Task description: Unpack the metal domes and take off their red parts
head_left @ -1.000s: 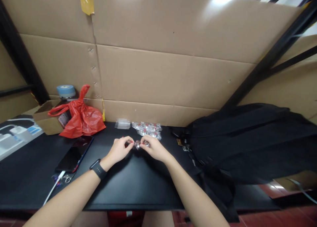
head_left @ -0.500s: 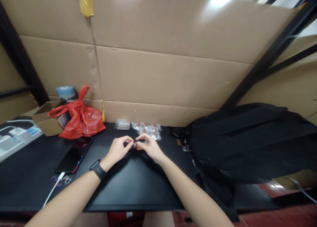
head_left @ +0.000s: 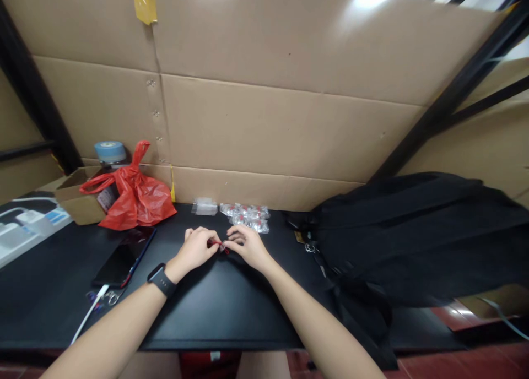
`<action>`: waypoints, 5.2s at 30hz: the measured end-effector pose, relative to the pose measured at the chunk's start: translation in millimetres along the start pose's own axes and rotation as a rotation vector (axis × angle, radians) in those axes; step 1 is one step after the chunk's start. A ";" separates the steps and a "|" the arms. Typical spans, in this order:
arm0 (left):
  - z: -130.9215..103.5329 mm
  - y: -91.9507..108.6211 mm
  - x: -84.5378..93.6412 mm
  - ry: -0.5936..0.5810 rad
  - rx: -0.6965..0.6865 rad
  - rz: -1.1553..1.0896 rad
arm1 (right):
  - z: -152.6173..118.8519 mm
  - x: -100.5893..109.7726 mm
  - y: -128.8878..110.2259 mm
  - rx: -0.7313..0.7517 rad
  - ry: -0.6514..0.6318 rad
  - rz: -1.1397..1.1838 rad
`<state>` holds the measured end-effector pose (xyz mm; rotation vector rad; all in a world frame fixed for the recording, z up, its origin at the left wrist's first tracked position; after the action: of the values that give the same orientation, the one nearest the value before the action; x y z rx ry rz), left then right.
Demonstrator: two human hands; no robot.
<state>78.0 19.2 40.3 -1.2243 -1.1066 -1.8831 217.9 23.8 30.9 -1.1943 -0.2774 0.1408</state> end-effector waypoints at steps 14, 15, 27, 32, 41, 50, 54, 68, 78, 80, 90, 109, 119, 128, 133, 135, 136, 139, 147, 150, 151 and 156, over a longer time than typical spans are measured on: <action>0.6 -6.4 8.9 0.037 -0.099 0.099 | -5.5 -32.6 -36.3 0.322 -0.036 -0.371; 1.0 -7.2 8.5 0.029 -0.109 0.098 | -6.4 -34.5 -37.3 0.345 -0.036 -0.378; 11.7 -66.6 20.4 0.204 0.127 0.252 | -11.0 -38.4 -34.2 0.304 -0.050 -0.394; 21.9 -71.8 -3.4 0.114 0.105 0.243 | -12.6 -45.9 -30.0 0.294 -0.109 -0.406; 26.0 -77.1 -11.8 0.105 0.104 0.255 | -11.2 -44.2 -25.5 0.296 -0.121 -0.422; 26.4 -77.6 -12.2 0.113 0.106 0.250 | -7.9 -48.3 -16.7 0.270 -0.101 -0.500; 26.6 -79.4 -12.5 0.118 0.113 0.259 | -5.9 -45.8 -16.9 0.276 -0.025 -0.493; 12.5 -41.1 40.7 0.417 0.000 0.216 | -2.5 15.9 -46.1 0.340 0.193 -0.458; 1.4 20.8 17.6 0.246 -0.254 0.065 | 0.0 43.6 -50.6 0.300 0.195 -0.471; 0.4 29.9 11.3 0.193 -0.284 0.073 | 0.1 42.8 -50.9 0.301 0.139 -0.468; 9.5 2.5 9.3 0.225 -0.053 0.023 | -4.4 42.7 -55.6 0.332 0.118 -0.491; 8.4 -2.0 -5.7 0.183 -0.049 0.395 | -4.0 40.5 -58.8 0.345 0.094 -0.479; 14.9 3.1 -14.5 0.088 -0.026 0.414 | -3.8 35.3 -57.4 0.341 0.055 -0.466; 22.0 -13.6 -19.9 0.074 0.045 0.388 | -3.7 30.7 -58.9 0.328 0.030 -0.453; 22.3 -10.7 -13.9 0.110 0.023 0.320 | -4.5 29.6 -59.2 0.330 0.023 -0.455; 20.1 -7.3 -3.8 0.186 0.010 0.299 | -4.6 31.8 -60.2 0.330 0.036 -0.459; 18.2 -5.3 2.2 0.231 -0.002 0.283 | -4.5 33.5 -60.6 0.329 0.046 -0.462; 11.2 4.4 14.7 0.319 -0.104 0.189 | -3.5 40.0 -61.1 0.321 0.076 -0.469; 5.9 20.0 -17.2 0.099 -0.321 -0.094 | -1.7 50.2 -50.4 0.231 0.062 -0.491; 5.5 18.4 -24.7 0.058 -0.316 -0.048 | -1.9 44.6 -46.5 0.202 -0.021 -0.493; 4.5 18.9 -25.6 0.040 -0.322 -0.018 | -2.2 42.6 -45.9 0.190 -0.046 -0.487; -5.5 30.2 -22.1 -0.049 -0.394 0.105 | -5.3 33.7 -41.3 0.055 -0.153 -0.549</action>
<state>109.3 1.9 27.9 -1.5161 -0.6961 -2.0593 250.0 12.5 72.2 -1.0160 -0.7197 -0.2392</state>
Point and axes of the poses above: each hand's wrist, its own z-axis towards the middle knuckle, its own x-axis out of the back of the hand, y = z × x, the point moved 9 cm from there along z, towards the middle knuckle, and after that the axes turned 10 degrees about z, right-handed, at the moved point
